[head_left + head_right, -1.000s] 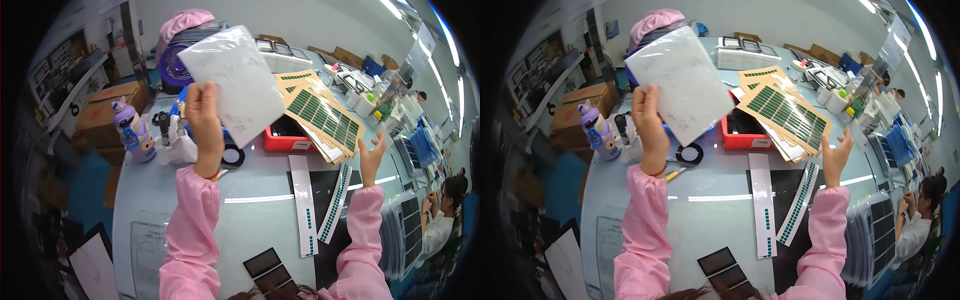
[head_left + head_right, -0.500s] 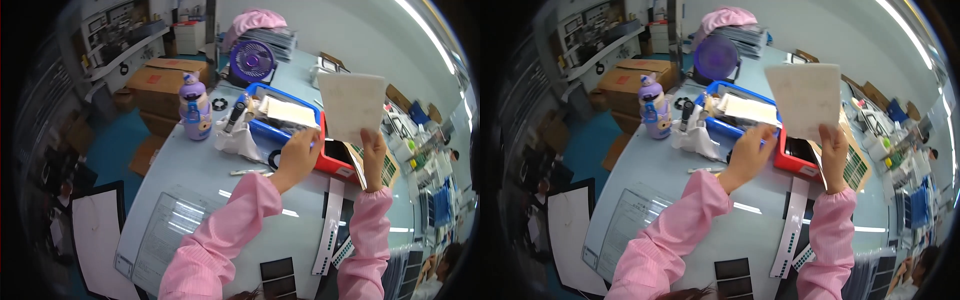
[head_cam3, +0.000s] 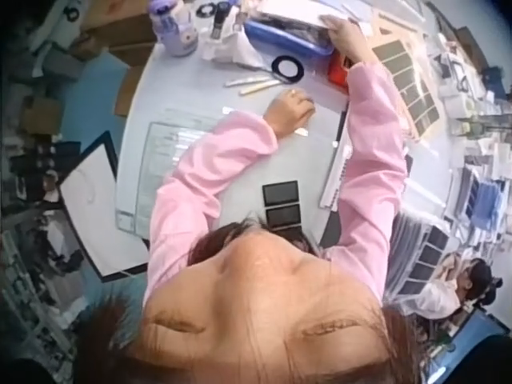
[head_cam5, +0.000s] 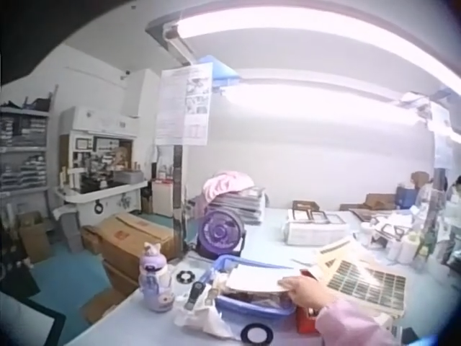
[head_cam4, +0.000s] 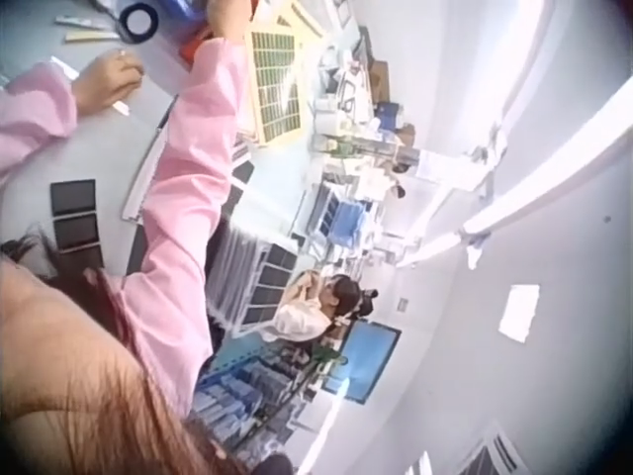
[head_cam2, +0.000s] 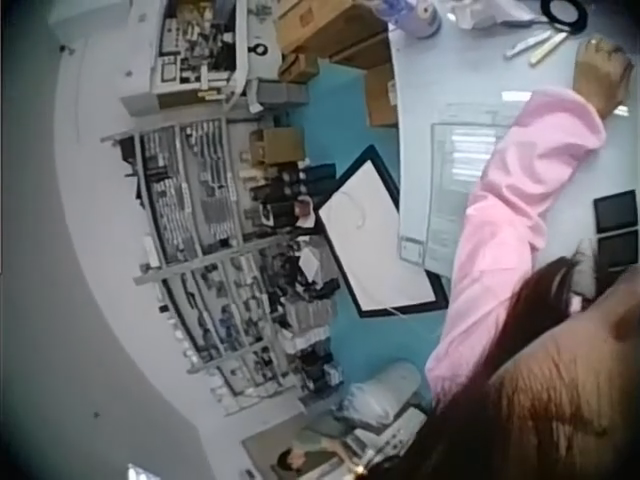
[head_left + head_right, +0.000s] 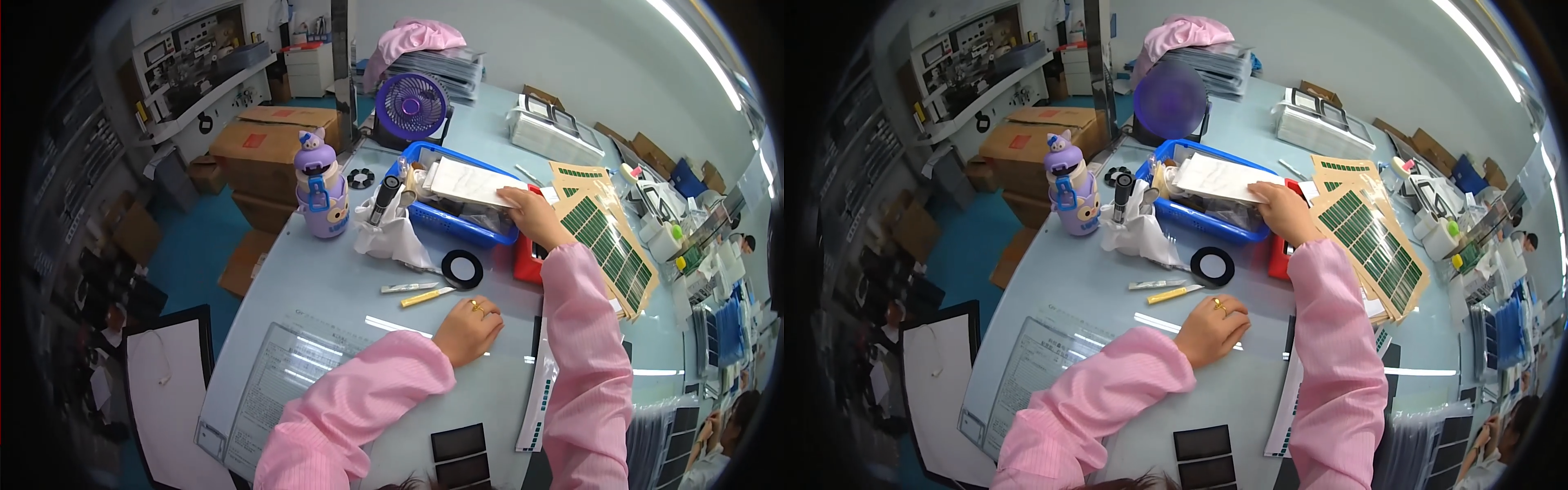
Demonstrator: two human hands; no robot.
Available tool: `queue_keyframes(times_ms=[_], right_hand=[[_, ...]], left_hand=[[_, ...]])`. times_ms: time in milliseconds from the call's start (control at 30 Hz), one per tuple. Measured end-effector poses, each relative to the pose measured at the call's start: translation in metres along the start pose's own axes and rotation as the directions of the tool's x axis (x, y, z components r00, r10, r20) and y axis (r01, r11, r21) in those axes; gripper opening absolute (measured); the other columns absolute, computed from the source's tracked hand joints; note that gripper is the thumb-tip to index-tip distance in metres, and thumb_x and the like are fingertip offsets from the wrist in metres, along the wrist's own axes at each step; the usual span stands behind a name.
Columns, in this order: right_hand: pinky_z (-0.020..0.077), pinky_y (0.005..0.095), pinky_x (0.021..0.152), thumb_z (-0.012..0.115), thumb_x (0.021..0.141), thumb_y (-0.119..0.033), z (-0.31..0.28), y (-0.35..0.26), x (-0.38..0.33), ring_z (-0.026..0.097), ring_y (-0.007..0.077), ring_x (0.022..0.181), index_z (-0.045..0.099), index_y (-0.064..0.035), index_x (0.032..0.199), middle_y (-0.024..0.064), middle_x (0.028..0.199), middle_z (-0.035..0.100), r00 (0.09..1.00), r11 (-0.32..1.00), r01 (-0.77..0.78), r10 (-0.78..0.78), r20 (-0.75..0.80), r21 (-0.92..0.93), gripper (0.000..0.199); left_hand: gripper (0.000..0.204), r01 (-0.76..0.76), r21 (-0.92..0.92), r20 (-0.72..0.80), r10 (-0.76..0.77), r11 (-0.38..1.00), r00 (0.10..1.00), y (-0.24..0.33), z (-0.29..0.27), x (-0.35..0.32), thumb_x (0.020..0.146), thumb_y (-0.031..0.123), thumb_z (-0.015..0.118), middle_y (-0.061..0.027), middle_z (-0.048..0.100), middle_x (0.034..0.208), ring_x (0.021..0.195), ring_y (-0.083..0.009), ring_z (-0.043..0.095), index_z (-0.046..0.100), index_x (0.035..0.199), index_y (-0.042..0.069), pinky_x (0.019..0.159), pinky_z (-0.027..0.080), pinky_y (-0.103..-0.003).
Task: Applying small adhesive components and labels to solar cell units at a factory workbench.
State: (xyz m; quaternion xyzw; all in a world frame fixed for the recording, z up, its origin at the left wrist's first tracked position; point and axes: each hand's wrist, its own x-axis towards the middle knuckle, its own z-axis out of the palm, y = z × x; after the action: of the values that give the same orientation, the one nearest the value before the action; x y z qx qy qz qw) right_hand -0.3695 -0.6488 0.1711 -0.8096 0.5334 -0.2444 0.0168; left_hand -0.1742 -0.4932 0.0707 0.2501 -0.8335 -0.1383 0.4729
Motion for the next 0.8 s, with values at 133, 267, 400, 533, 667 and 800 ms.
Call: queue_keyframes(times_ms=[133,267,400,533,667,800], right_hand=[[0.0449,0.038,0.102,0.061,0.088,-0.016,-0.013,-0.016,0.005,0.058,0.0334,0.12,0.066,-0.0055,0.122,0.0164,0.128,0.063,0.988,0.999,-0.019,0.023,0.153,-0.028,0.036],[0.0434,0.0392,0.102,0.063,0.09,-0.028,-0.018,-0.044,0.033,0.059,0.0338,0.116,0.069,-0.0013,0.114,0.0161,0.124,0.066,0.987,0.996,-0.056,0.045,0.153,0.068,0.036],[0.0474,0.043,0.094,0.06,0.089,-0.02,0.029,-0.07,0.081,0.062,0.0378,0.105,0.071,-0.0034,0.108,0.0185,0.11,0.069,0.985,0.98,0.174,-0.174,-0.012,0.099,0.028],[0.0469,0.0464,0.091,0.059,0.085,-0.014,0.088,-0.086,0.126,0.062,0.0346,0.105,0.074,-0.0102,0.102,0.0128,0.104,0.071,0.991,0.991,0.128,-0.128,-0.027,0.029,0.023],[0.0441,0.0468,0.091,0.06,0.083,-0.017,0.115,-0.095,0.143,0.06,0.0278,0.111,0.075,-0.0172,0.097,0.0069,0.103,0.072,0.996,0.972,0.006,0.015,0.089,-0.233,0.021],[0.0438,0.0444,0.09,0.059,0.083,-0.018,0.125,-0.096,0.142,0.06,0.0262,0.111,0.076,-0.0185,0.093,0.0043,0.106,0.071,0.995,0.949,-0.015,0.046,0.09,-0.314,0.02]], left_hand=[[0.007,0.013,0.042,-0.029,-0.012,0.999,1.0,-0.006,0.006,0.003,0.082,0.009,0.069,-0.006,0.063,0.092,0.091,-0.0264,0.06,0.062,0.084,0.006,0.081,0.046,-0.038],[0.007,0.021,0.068,-0.027,-0.019,0.997,0.999,-0.011,0.008,0.006,0.082,0.01,0.068,-0.006,0.063,0.091,0.09,-0.0264,0.06,0.062,0.083,0.006,0.082,0.046,-0.038],[0.008,0.033,0.106,0.042,-0.038,0.994,0.998,-0.016,0.02,0.01,0.083,0.012,0.067,-0.0077,0.064,0.093,0.094,-0.0287,0.06,0.064,0.086,0.006,0.085,0.046,-0.038],[0.029,0.432,-0.371,0.279,-0.345,0.822,0.896,0.0,-0.007,0.02,0.087,0.018,0.063,-0.0196,0.061,0.119,0.117,-0.0369,0.054,0.063,0.113,0.004,0.098,0.043,-0.043],[0.073,0.677,-0.491,0.474,-0.484,0.548,0.736,0.002,0.008,0.011,0.088,0.034,0.069,-0.018,0.044,0.147,0.135,-0.0314,0.043,0.036,0.145,0.003,0.112,0.035,-0.035],[0.071,0.695,-0.2,0.282,-0.639,0.69,0.715,0.006,-0.006,0.002,0.088,0.036,0.068,-0.0189,0.046,0.145,0.134,-0.0327,0.044,0.039,0.143,0.001,0.111,0.036,-0.036]])
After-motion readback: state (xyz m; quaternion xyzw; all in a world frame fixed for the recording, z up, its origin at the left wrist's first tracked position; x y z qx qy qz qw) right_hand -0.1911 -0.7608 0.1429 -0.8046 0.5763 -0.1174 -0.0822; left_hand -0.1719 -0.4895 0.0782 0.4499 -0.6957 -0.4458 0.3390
